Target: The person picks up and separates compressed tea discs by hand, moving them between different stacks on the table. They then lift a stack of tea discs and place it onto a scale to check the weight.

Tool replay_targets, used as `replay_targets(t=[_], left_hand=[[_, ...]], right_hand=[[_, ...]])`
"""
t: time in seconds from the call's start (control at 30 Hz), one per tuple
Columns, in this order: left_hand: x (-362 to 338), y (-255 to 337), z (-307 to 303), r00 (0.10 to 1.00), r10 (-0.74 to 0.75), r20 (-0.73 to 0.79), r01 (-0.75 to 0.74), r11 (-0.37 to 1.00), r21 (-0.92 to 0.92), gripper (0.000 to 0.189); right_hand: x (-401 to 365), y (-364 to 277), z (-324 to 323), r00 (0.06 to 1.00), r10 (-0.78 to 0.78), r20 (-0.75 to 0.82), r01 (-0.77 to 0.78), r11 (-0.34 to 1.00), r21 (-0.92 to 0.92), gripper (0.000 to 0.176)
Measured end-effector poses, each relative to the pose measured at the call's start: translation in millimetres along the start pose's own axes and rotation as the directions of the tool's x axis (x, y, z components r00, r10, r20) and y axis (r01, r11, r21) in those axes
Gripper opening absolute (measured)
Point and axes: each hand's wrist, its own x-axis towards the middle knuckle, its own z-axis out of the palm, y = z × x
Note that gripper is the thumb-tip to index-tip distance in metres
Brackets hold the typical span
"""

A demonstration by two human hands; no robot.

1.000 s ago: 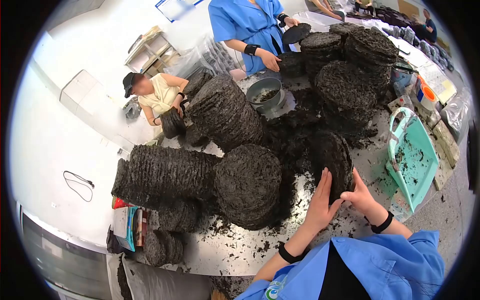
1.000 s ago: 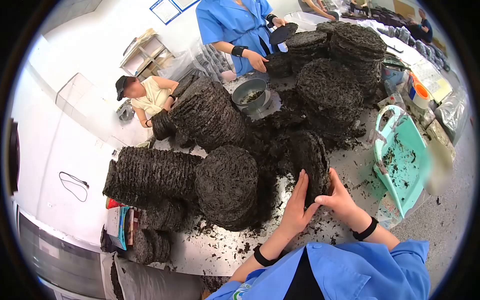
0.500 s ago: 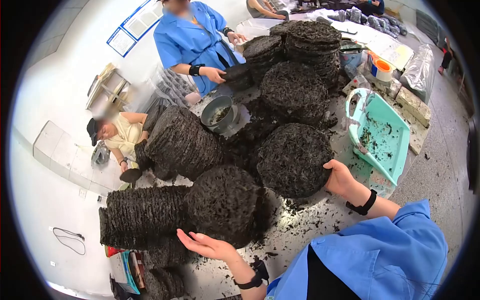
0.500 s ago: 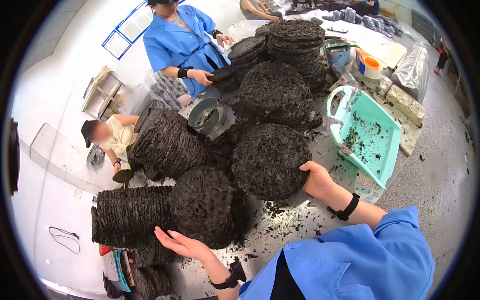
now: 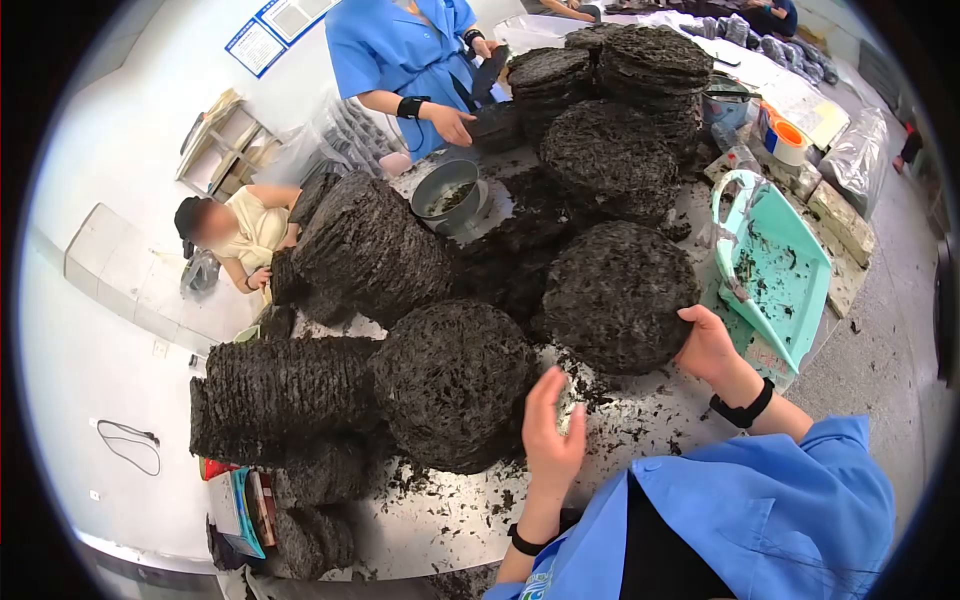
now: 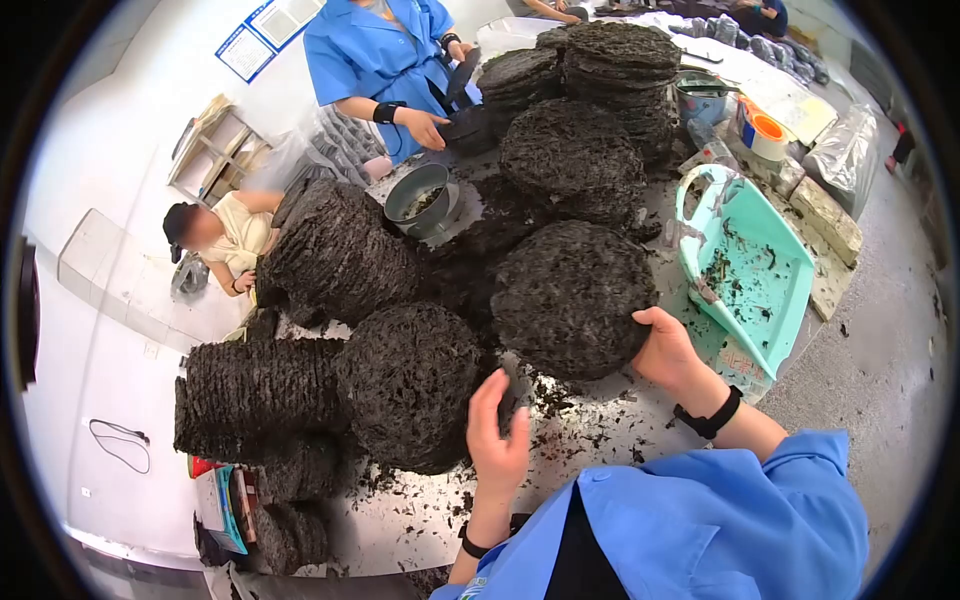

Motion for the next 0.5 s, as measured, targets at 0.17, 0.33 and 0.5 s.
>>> replay_targets(t=[0.17, 0.33, 0.5], left_hand=[[-13, -24, 11, 0.954, -0.284, 0.094, 0.276, 0.716, -0.641, 0.054], [-3, -26, 33, 0.868, -0.464, 0.177, 0.403, 0.451, -0.796, 0.035], [-5, -7, 6, 0.953, -0.261, 0.153, 0.282, 0.95, -0.137, 0.033]], right_hand=[[10, 16, 22, 0.997, 0.081, 0.014, -0.081, 0.997, -0.003, 0.041], [-5, 20, 26, 0.998, 0.069, 0.013, -0.068, 0.997, -0.031, 0.04], [-9, 0, -29, 0.962, -0.148, -0.228, 0.089, 0.964, -0.252, 0.042]])
